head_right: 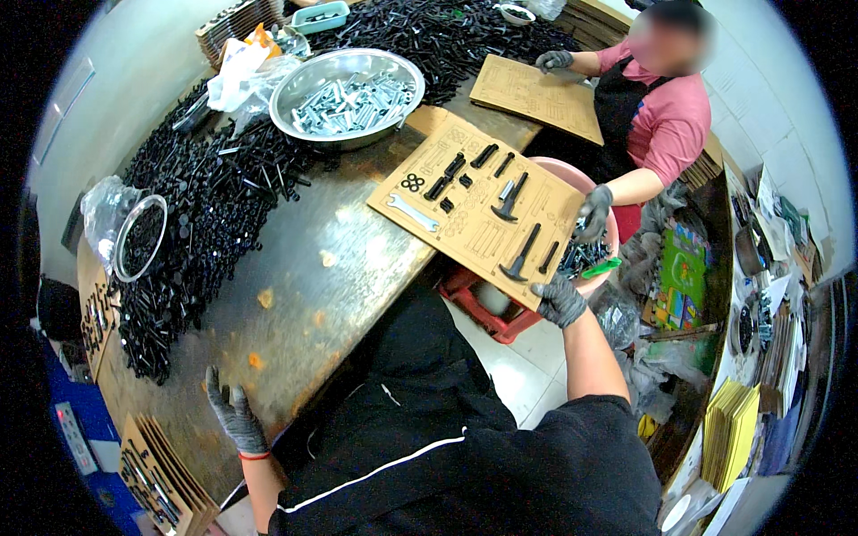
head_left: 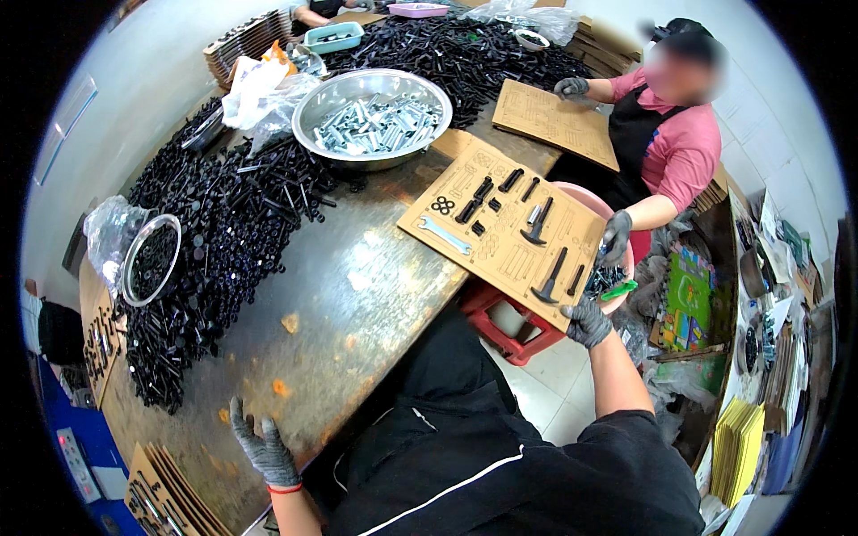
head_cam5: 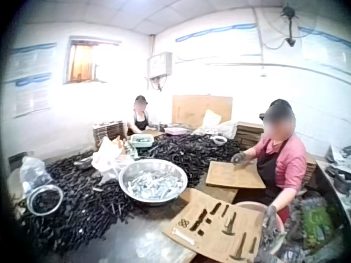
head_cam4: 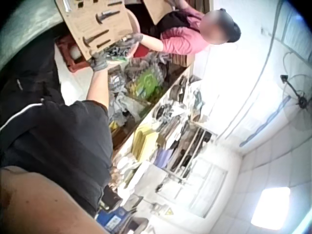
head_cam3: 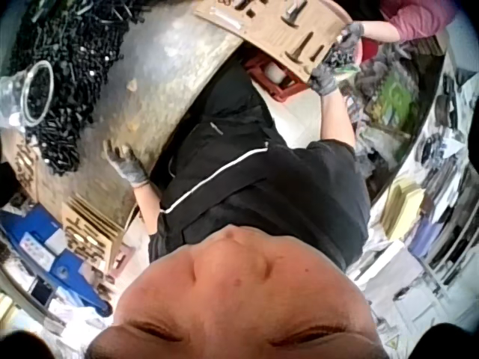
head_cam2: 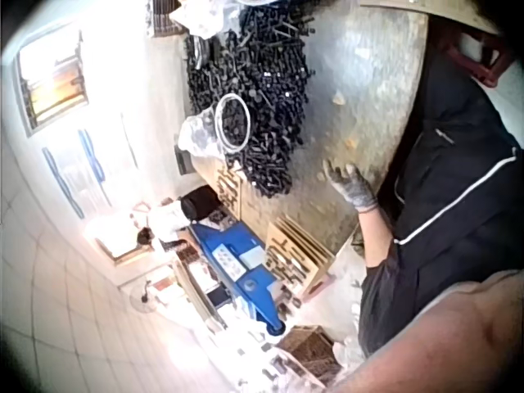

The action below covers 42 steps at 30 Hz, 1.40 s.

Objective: The person arranges various black metal hardware components, including bolts, nuts, washers, and hammers, onto a cardboard template on a workbench. The person picks items from a large pile and places them into designated slots on the template.

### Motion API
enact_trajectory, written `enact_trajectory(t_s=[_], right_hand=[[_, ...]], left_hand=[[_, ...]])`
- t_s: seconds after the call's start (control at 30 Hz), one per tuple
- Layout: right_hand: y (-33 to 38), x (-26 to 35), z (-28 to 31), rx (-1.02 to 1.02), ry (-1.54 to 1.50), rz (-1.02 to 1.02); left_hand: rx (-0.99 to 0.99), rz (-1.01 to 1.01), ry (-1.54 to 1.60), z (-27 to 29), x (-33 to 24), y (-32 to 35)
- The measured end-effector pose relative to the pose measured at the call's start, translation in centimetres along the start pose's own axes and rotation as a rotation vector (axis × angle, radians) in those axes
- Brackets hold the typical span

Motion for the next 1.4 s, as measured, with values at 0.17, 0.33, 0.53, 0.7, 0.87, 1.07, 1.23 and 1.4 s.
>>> enact_trajectory(t_s=[0.17, 0.33, 0.53, 0.7, 0.87, 1.07, 1.23, 1.4], right_hand=[[3.0, -3.2, -5.1, 0.015, 0.058, -0.092], [6.1, -7.2, -4.9, -0.043, 0.137, -0.269], [6.6, -12.8, -8.0, 0.032, 0.273, -0.458], [6.0, -17.8, -9.9, 0.152, 0.356, -0.613], [6.5, -23.7, -15.1, 0.201, 0.446, -0.802], [9.1, -31.7, -17.0, 0.464, 0.83, -1.179], [10.2, -33.9, -19.9, 0.752, 1.067, -1.172], [9.1, -31.8, -23.9, 0.796, 1.168, -1.258]], left_hand=[[-0.005, -0.052, 0.01, -0.4, -2.1, -0.4], [0.003, -0.153, -0.019, -0.3, -4.6, 0.2], [0.09, -0.059, 0.263, 1.5, -3.4, 4.0], [0.719, 0.146, 0.378, -1.1, -2.4, 10.8], [1.067, 0.399, 0.575, -4.8, 0.2, 17.4], [0.711, 0.591, 0.795, -5.0, 2.8, 18.9], [0.348, 0.681, 0.776, -1.4, 6.6, 18.6], [0.189, 0.683, 0.766, 2.6, 11.1, 17.0]])
Point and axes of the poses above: each hand's wrist, its own y-axis away from the middle knuckle, its own z-axis out of the back of the hand, x = y × z, the point moved 9 cm from there along -y, towards the middle knuckle, and after that the axes turned 14 degrees about -y, right-handed, at the moved point
